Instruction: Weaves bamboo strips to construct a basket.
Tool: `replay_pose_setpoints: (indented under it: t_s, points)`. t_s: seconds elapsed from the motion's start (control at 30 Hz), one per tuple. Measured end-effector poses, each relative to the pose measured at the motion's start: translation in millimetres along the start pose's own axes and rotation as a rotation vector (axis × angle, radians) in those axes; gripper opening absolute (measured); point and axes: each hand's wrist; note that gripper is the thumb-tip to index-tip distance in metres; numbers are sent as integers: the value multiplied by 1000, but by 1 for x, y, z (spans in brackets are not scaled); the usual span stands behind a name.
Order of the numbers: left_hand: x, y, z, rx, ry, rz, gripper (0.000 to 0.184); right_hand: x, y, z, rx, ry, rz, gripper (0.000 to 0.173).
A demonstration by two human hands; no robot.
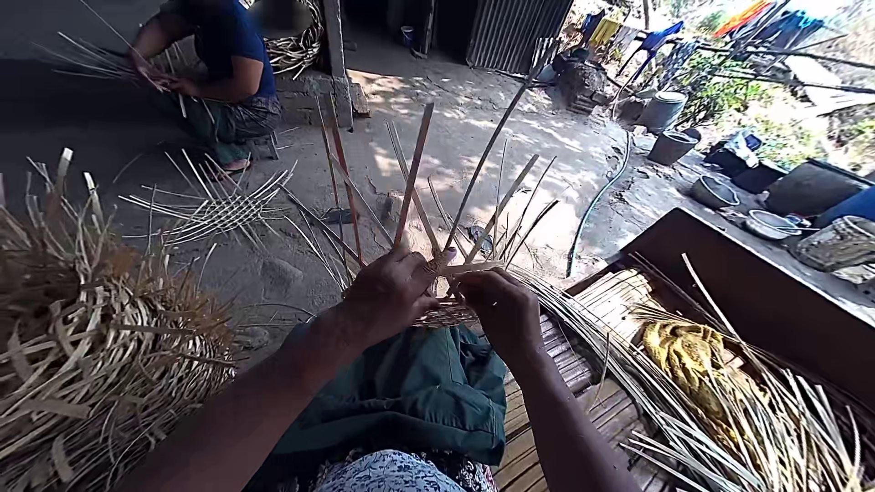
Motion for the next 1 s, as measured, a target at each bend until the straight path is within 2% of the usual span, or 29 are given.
replay_pose_setpoints:
  t_s: [0.1,0.2,0.3,0.4,0.47,0.6,0.7,0.8,0.87,1.0]
  points:
    - [-8,-5,-9,-135,79,-100,53,-6,6,-3,89,0,-5,15]
    - [-17,1,-10,-249,111,-149,29,-12,-1,-3,100,-44,-14,16]
    - [-26,6,-8,-354,80,-168,14,-20,-17,-4,-153,-68,-6,24]
    - [-27,12,-8,-410,69,-146,16,-28,-43,-2,-483,10,-10,28]
    - [-28,12,-8,-476,85,-136,20,-27,-51,0,-506,19,-8,25]
    - [-30,8,-8,-605,114,-139,17,-14,-50,-10,-230,-276,175,20]
    - [-32,5,-9,-665,123,-147,17,-4,-40,-15,-82,-424,237,15]
    - [-35,-3,-7,-718,155,-178,16,2,-23,-14,184,-464,218,6]
    - [-36,-7,-6,-728,175,-199,15,3,-12,-14,349,-489,193,8]
    - [-33,-4,0,-446,151,-153,24,1,-7,-11,520,-475,194,14]
Point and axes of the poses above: each hand's wrist, its own x-axis towards the middle knuckle, its own z-axis out of the palm, y = z × x, and after that the axes turned 15 degrees about z, right-handed
